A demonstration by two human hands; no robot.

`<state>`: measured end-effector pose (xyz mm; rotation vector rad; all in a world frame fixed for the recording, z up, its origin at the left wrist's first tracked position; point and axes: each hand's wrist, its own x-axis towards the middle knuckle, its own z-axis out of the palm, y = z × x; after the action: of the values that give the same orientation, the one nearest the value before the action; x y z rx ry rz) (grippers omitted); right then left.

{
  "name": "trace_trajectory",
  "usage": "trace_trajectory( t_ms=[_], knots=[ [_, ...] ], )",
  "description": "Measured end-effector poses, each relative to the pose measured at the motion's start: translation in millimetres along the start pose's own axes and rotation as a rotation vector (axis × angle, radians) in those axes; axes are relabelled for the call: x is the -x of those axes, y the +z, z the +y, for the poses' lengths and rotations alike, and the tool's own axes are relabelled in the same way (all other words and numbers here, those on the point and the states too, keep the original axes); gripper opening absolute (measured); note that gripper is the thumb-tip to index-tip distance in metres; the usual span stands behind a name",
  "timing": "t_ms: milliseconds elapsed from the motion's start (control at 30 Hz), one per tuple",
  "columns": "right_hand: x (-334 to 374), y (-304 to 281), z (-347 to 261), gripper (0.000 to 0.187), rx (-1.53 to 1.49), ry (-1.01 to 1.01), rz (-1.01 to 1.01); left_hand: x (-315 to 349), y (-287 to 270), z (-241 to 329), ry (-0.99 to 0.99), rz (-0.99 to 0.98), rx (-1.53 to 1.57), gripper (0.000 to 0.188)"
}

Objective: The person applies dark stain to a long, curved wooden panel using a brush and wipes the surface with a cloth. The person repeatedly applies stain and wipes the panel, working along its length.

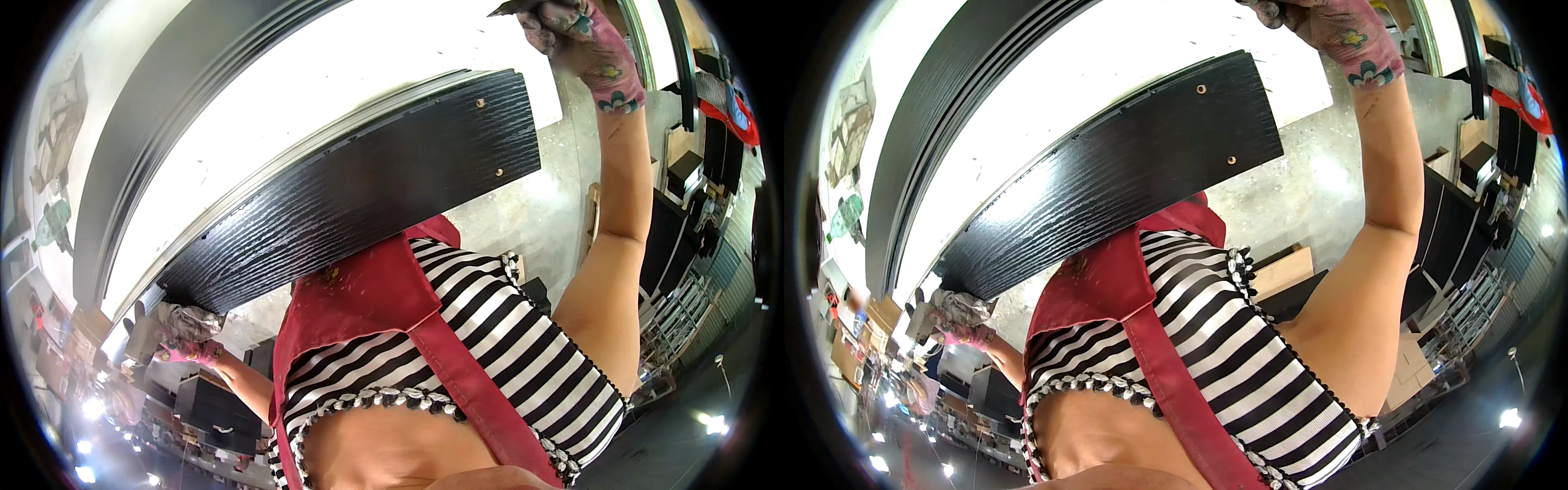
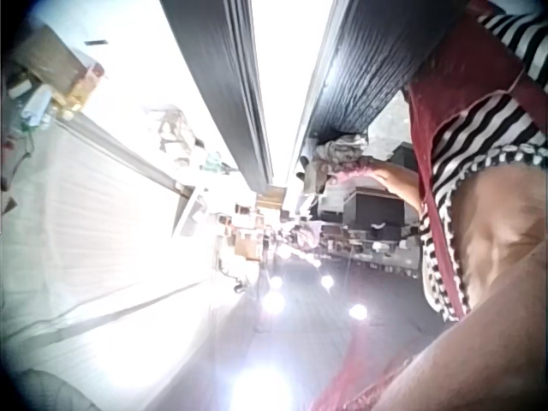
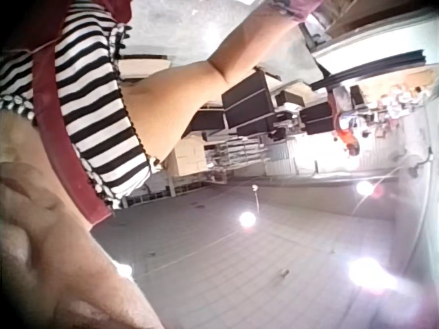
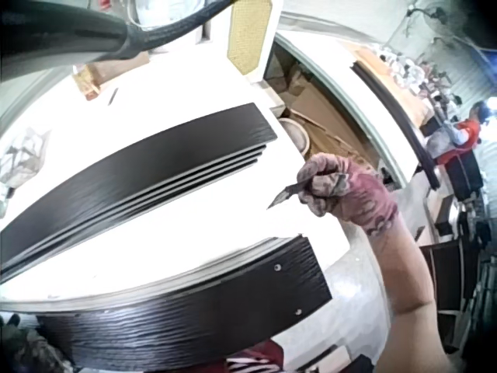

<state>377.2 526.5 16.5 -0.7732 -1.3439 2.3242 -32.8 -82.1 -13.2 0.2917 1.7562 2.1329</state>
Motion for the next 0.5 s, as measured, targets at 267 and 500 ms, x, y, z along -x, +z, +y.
trace_trajectory(
  t_ms=[267, 500],
  knots=[
    [10, -10, 12, 0.025, -0.254, -0.025, -0.044, 2, -2, 2, -0.047, 0.380, -0.293, 0.063],
    [6, -2, 13, 0.027, -0.152, 0.033, -0.097, -2, -30, -5, -0.044, -0.119, 0.169, 0.057]
  ],
)
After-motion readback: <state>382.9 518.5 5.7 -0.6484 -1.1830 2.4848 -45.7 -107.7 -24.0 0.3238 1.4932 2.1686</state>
